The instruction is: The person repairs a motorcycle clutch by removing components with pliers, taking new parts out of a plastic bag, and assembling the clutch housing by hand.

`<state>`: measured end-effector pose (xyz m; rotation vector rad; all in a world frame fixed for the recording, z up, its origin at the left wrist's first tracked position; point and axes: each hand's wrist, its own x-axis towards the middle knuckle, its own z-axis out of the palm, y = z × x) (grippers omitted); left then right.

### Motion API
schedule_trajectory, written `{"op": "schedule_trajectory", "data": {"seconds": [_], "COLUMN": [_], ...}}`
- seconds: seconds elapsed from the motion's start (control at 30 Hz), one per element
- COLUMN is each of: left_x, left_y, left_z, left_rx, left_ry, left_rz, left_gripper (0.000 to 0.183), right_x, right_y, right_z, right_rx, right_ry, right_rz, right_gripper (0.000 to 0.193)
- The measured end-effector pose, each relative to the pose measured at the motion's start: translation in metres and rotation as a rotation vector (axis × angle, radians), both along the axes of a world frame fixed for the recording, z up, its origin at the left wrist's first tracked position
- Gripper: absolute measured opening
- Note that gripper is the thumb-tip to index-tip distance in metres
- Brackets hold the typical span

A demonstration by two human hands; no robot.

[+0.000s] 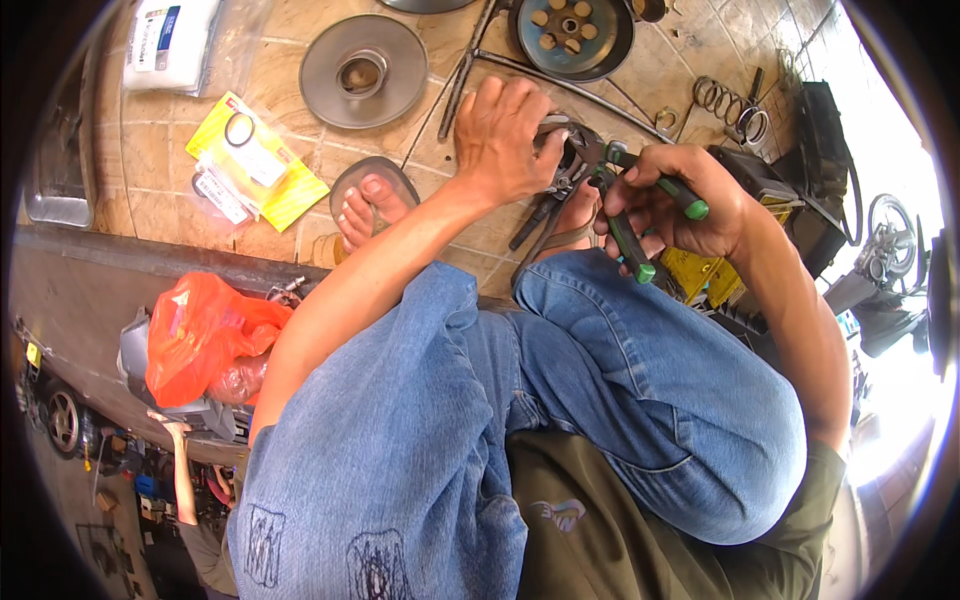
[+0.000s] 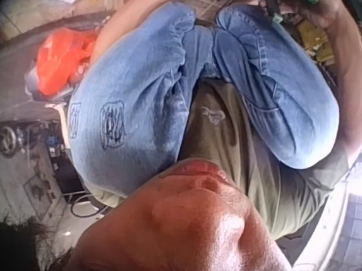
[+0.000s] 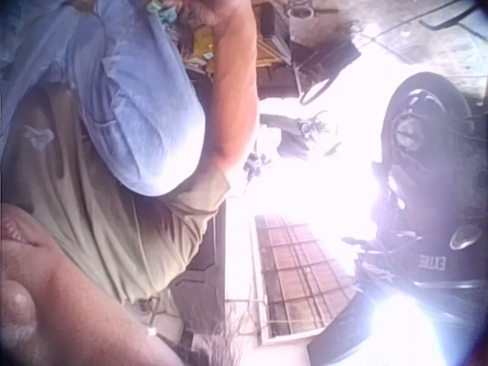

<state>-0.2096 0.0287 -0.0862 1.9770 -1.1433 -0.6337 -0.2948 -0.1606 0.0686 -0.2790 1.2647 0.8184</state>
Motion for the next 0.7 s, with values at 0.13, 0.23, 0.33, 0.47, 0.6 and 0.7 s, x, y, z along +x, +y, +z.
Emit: {"op": "schedule_trajectory", "data": {"seconds": [0.13, 0.23, 0.33, 0.47, 0.6, 0.7], "left_x": [0.000, 0.000, -0.001, -0.002, -0.002, -0.001], "left_y": [0.000, -0.001, -0.002, -0.003, -0.005, -0.002], "left_z": [-0.002, -0.003, -0.002, -0.003, -0.001, -0.002], "left_rx": [-0.031, -0.040, -0.050, -0.060, -0.043, -0.045], "left_ry": [-0.003, 0.005, -0.001, -0.009, 0.002, 0.000], "left_rz": [0.008, 0.019, 0.033, 0.046, 0.026, 0.012], "left_gripper": [0.030, 0.027, 0.025, 0.025, 0.026, 0.030], "right_x": [0.002, 0.005, -0.003, -0.003, 0.005, 0.004], "right_y": [0.004, 0.007, 0.007, 0.006, 0.007, 0.001], "right_z": [0.001, 0.002, -0.002, -0.004, 0.006, 0.010], "right_rx": [-0.040, -0.058, -0.044, -0.018, -0.079, -0.115], "right_ry": [0.035, 0.068, 0.031, -0.016, 0.049, -0.026], "right_rz": [0.011, 0.005, -0.019, -0.065, 0.031, 0.254], "right_gripper": [0.031, 0.029, 0.028, 0.024, 0.024, 0.026]}}
